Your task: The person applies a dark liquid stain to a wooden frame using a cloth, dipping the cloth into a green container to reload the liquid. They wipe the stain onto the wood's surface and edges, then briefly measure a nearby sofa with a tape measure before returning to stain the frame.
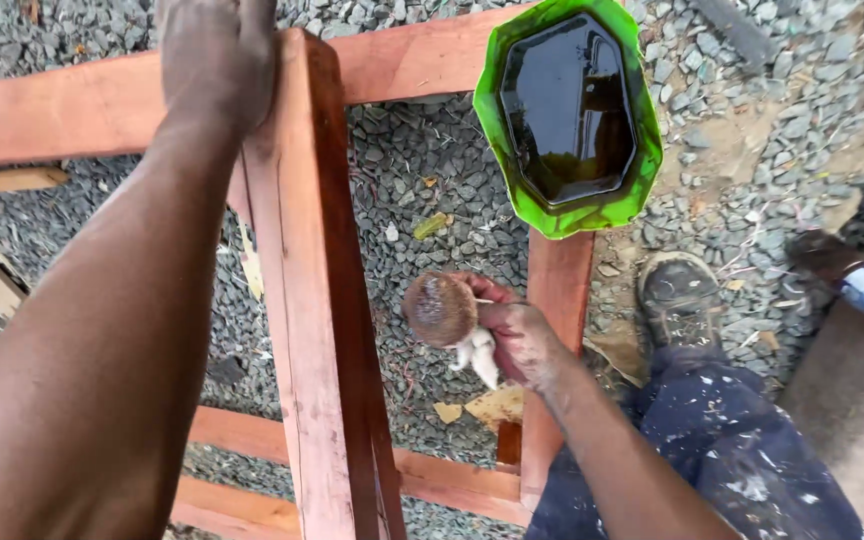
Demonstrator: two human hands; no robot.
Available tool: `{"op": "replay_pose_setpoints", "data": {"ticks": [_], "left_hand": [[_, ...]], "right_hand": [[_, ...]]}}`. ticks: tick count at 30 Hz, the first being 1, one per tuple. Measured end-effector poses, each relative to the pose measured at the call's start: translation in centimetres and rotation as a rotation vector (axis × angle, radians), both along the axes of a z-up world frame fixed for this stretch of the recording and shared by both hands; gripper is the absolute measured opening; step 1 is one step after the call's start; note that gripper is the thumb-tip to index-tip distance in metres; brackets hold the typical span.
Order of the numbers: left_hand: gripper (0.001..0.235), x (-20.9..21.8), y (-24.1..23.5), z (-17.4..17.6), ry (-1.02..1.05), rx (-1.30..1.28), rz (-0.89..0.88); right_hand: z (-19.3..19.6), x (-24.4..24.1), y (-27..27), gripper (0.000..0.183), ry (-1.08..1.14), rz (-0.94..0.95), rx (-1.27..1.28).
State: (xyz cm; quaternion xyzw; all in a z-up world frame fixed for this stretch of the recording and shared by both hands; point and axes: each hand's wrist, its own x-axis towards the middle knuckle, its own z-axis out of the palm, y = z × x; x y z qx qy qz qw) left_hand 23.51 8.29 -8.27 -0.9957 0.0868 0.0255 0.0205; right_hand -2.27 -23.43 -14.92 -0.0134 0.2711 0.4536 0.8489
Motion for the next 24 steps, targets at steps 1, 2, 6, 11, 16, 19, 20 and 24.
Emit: {"op": "replay_pose_setpoints", "data": {"ticks": [1,2,6,11,16,19,20,24], "left_hand": [[0.042,0.2,-0.4,0.7,0.023,-0.013,-0.011],[0.056,0.4,-0.9,1.3,0.048,-0.028,-0.022],[0.047,0.0,-3.3,3.6,0.111,-0.197,-0.104],[0.087,0.1,-4.6,4.7,0.164,-0.210,-0.022],[0.093,0.0,-4.4,4.1,0.197,-0.199,0.021],[0.096,0.3,-4.5,3.9,0.206,-0.199,0.051],[0.094,0.1,-4.6,4.0,0.214,-0.177,0.089],[0.097,0.4,-5.7,4.8,0.197,-0.176,0.129]], "right_hand": [[-0.6,-0.1,1.2,0.053,-0.006,-0.028,-0.002],[-1.1,-0.1,2.4,0.053,-0.010,-0.057,-0.006],[-2.6,0.6,6.3,0.051,-0.007,0.005,-0.110],[-1.3,-1.6,9.7,0.061,-0.246,0.081,-0.385],[1.3,-4.3,10.9,0.085,-0.551,0.220,-0.729],[0.0,-1.0,12.7,0.096,-0.756,0.135,-0.905],[-0.5,0.6,13.4,0.096,-0.922,0.030,-1.049],[-3.1,15.6,17.5,0.071,-1.033,-0.079,-1.184]]}}
